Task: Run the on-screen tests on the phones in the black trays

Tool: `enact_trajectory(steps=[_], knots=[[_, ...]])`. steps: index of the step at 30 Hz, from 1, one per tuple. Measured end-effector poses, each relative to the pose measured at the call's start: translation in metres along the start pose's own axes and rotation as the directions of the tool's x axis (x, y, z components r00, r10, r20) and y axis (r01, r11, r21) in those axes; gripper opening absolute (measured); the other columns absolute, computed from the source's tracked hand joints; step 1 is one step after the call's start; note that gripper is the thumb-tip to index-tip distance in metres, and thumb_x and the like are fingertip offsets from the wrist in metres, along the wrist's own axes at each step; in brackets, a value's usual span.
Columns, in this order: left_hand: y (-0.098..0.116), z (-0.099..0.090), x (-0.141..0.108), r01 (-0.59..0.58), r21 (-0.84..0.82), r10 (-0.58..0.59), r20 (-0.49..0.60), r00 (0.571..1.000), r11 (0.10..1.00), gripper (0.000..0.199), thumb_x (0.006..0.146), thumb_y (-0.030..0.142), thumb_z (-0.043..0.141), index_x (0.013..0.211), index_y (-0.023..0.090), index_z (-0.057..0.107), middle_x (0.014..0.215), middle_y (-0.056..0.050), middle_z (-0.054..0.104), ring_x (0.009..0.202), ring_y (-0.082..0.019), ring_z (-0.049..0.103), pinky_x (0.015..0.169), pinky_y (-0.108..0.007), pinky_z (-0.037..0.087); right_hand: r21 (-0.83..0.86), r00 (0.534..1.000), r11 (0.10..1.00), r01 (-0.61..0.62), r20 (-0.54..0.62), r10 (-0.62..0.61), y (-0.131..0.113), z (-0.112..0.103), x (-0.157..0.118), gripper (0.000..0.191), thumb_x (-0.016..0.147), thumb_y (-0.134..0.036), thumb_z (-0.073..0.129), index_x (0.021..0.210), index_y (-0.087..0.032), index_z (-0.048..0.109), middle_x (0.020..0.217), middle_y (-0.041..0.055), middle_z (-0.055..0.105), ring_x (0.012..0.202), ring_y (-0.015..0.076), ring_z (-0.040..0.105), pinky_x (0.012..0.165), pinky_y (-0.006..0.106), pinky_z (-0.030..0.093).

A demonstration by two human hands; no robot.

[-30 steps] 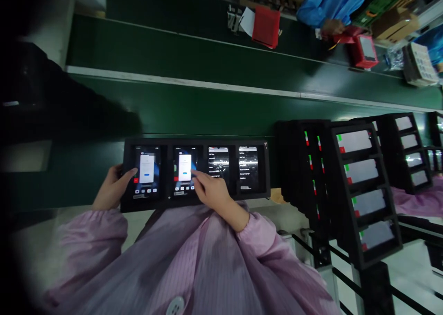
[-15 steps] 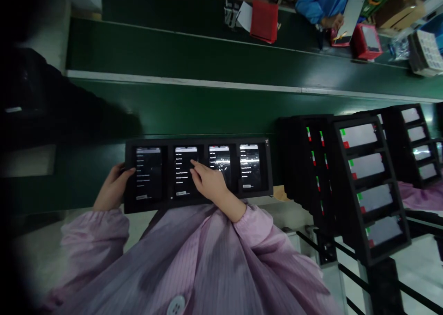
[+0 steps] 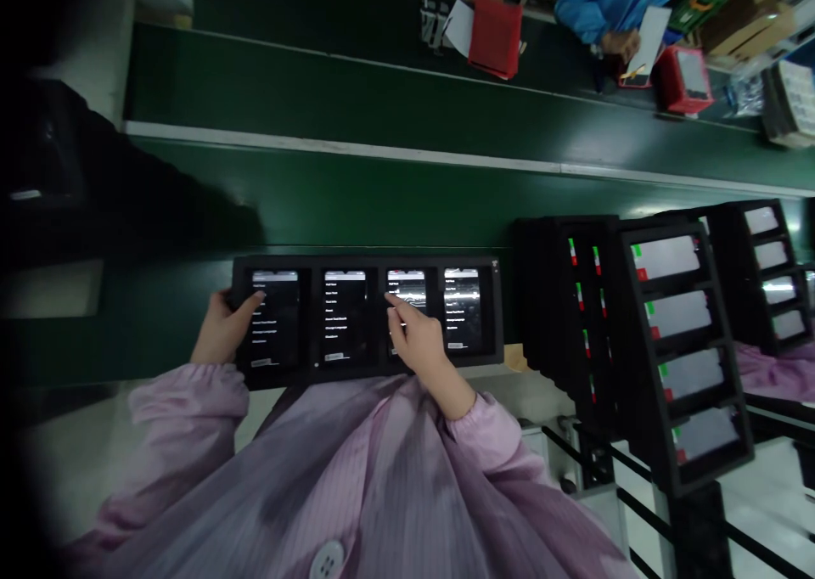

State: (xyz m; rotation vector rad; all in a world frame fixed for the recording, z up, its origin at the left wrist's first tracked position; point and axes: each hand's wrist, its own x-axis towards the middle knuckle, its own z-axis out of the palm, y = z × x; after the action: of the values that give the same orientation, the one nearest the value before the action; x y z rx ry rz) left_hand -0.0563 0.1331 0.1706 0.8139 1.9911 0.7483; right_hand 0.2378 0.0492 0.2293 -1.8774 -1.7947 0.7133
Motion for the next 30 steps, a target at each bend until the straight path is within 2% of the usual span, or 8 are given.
enact_trajectory(steps=[3,6,9,11,16,21,26,30], knots=[[0.003,0.002,-0.002,0.039,-0.046,-0.039,-0.005,0.999,0.998,0.032,0.077,0.039,0.069,0.101,0.022,0.056,0.103,-0.008,0.068,0.093,-0.022,0.067,0.087,-0.037,0.057,-0.027,0.992,0.995,-0.096,-0.080,0.094,0.015,-0.011,-0.006,0.037,0.104,-0.029,0.042,0.129,-0.024,0.070,0.110,0.0051,0.079,0.087,0.0194,0.077,0.077,0.028,0.061],[0.007,0.000,-0.006,0.054,-0.063,-0.055,-0.013,0.998,0.997,0.028,0.081,0.038,0.064,0.103,0.023,0.057,0.104,-0.006,0.068,0.092,-0.019,0.067,0.080,-0.031,0.057,-0.055,0.991,0.992,-0.117,-0.075,0.113,0.024,-0.012,-0.005,0.037,0.103,-0.029,0.044,0.129,-0.024,0.069,0.114,0.0048,0.078,0.092,0.0210,0.077,0.079,0.030,0.061],[0.009,-0.002,-0.009,0.069,-0.047,-0.070,-0.024,0.997,0.997,0.028,0.077,0.038,0.067,0.099,0.023,0.059,0.093,-0.003,0.067,0.087,-0.020,0.065,0.078,-0.032,0.057,-0.085,0.993,0.990,-0.115,-0.047,0.111,0.026,-0.010,-0.005,0.036,0.102,-0.030,0.046,0.128,-0.023,0.070,0.119,0.0058,0.077,0.097,0.0226,0.076,0.079,0.030,0.061],[0.010,-0.004,-0.010,0.076,-0.044,-0.077,-0.025,0.997,0.996,0.027,0.076,0.039,0.066,0.097,0.024,0.059,0.088,-0.001,0.065,0.085,-0.020,0.064,0.081,-0.034,0.056,-0.096,0.992,0.988,-0.118,-0.056,0.113,0.029,-0.011,-0.007,0.037,0.102,-0.030,0.045,0.126,-0.021,0.071,0.117,0.0074,0.078,0.094,0.0227,0.077,0.077,0.030,0.060],[0.009,-0.002,-0.009,0.077,-0.062,-0.080,-0.042,0.996,0.995,0.026,0.076,0.039,0.065,0.095,0.024,0.058,0.087,0.001,0.062,0.086,-0.019,0.063,0.092,-0.037,0.053,-0.083,0.954,0.972,-0.220,-0.228,0.196,0.049,-0.027,-0.019,0.041,0.104,-0.033,0.040,0.127,-0.020,0.071,0.099,0.0071,0.081,0.068,0.0177,0.073,0.067,0.026,0.056],[0.008,-0.001,-0.010,0.046,-0.065,-0.050,-0.062,0.997,0.997,0.027,0.075,0.040,0.064,0.096,0.024,0.059,0.087,0.001,0.064,0.087,-0.019,0.064,0.089,-0.035,0.055,-0.084,0.930,0.965,-0.250,-0.299,0.215,0.064,-0.037,-0.021,0.042,0.103,-0.036,0.039,0.123,-0.021,0.073,0.101,0.0074,0.080,0.072,0.0196,0.073,0.067,0.028,0.056],[0.017,-0.008,-0.022,0.118,-0.075,-0.123,-0.065,0.990,0.990,0.028,0.070,0.033,0.066,0.096,0.024,0.064,0.084,0.001,0.065,0.084,-0.018,0.064,0.077,-0.030,0.056,-0.077,0.946,0.976,-0.202,-0.274,0.175,0.051,-0.037,-0.028,0.043,0.105,-0.035,0.036,0.124,-0.020,0.072,0.100,0.0071,0.080,0.055,0.0138,0.063,0.058,0.025,0.051],[0.021,-0.014,-0.031,0.147,-0.083,-0.153,-0.069,0.986,0.986,0.029,0.065,0.033,0.066,0.093,0.024,0.063,0.085,0.000,0.064,0.085,-0.018,0.062,0.069,-0.026,0.053,-0.051,0.982,0.992,-0.115,-0.154,0.106,0.038,-0.032,-0.040,0.041,0.104,-0.033,0.039,0.121,-0.019,0.073,0.103,0.0073,0.080,0.056,0.0135,0.064,0.060,0.025,0.052]])
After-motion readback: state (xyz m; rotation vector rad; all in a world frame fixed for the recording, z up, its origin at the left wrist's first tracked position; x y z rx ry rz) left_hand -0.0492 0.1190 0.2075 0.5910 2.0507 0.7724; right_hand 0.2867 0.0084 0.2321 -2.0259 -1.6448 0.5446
